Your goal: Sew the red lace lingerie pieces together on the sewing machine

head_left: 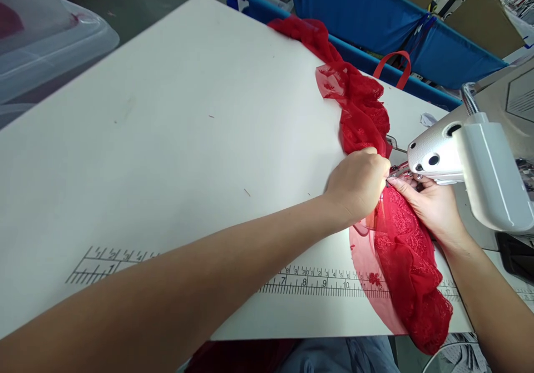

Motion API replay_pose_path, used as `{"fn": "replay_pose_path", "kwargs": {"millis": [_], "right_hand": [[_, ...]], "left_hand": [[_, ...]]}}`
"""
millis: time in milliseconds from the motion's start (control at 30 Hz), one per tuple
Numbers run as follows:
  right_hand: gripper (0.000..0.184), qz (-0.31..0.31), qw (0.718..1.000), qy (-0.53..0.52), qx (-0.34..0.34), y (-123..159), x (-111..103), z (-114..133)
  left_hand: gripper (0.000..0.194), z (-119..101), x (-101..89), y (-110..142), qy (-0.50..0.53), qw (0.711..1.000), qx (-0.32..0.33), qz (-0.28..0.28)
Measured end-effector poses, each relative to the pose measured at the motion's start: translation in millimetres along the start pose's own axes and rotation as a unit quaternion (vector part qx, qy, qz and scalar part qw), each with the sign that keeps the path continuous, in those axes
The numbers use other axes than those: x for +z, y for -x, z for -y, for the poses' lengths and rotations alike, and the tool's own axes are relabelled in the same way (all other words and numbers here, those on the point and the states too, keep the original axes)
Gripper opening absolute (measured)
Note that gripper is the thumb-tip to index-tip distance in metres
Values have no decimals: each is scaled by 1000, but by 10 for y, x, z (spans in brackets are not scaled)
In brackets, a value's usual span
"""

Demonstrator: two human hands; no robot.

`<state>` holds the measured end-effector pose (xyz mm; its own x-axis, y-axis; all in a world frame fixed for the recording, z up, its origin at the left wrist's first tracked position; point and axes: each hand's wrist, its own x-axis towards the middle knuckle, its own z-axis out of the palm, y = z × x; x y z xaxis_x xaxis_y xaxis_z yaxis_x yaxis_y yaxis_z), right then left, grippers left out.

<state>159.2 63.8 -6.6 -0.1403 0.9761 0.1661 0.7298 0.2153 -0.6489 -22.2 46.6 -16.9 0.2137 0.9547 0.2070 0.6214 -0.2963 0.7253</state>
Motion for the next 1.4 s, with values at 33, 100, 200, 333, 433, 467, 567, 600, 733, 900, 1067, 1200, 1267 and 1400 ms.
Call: {"fn": "replay_pose_path", "kwargs": {"millis": [33, 100, 200, 333, 433, 467, 567, 600, 733, 900, 1067, 1200, 1267, 1400], "right_hand": [[30, 1, 1000, -2, 7, -1, -2, -16], [32, 3, 1000, -2, 21, -5, -6, -47], [32, 5, 1000, -3, 14, -11, -7, -73], [31, 18, 999, -32, -9, -9, 4, -51], [30, 20, 999, -39, -11, -3, 13, -7], [29, 21, 999, -39, -12, -2, 15, 8], [28, 26, 999, -39, -15, -4, 18, 43], [27, 28, 999, -40, -16, -6, 20, 50], [23, 24, 999, -32, -18, -17, 23, 44], [27, 16, 1000, 1, -15, -18, 8, 17], [28, 20, 1000, -3, -5, -4, -5, 16], [27, 23, 1000, -6, -9, 0, 1, 8], [26, 22, 1000, -16, -10, 1, 6, 11], [25, 26, 999, -29, -11, 2, 9, 38]], "left_hand": [[22, 1, 1, 4, 0, 1000, 0, -1], [22, 4, 8, 12, 2, 1000, 0, -4], [23, 12, 26, 21, 5, 1000, 2, -10], [23, 18, 44, 18, 13, 1000, -1, -21], [23, 15, 43, 9, 10, 1000, -8, -17], [23, 13, 42, 6, 10, 1000, -9, -15], [23, 9, 39, -1, 10, 1000, -7, -14], [23, 8, 40, -1, 11, 1000, -6, -14], [24, 8, 47, 4, 14, 1000, -3, -19], [24, 5, 45, 12, 15, 1000, -4, -17], [23, 5, 34, 14, 18, 1000, -8, -20], [23, -1, 37, 15, 15, 1000, -7, -19], [23, -7, 39, 13, 7, 1000, -7, -15], [23, -12, 41, 7, -2, 1000, -5, -11]]}}
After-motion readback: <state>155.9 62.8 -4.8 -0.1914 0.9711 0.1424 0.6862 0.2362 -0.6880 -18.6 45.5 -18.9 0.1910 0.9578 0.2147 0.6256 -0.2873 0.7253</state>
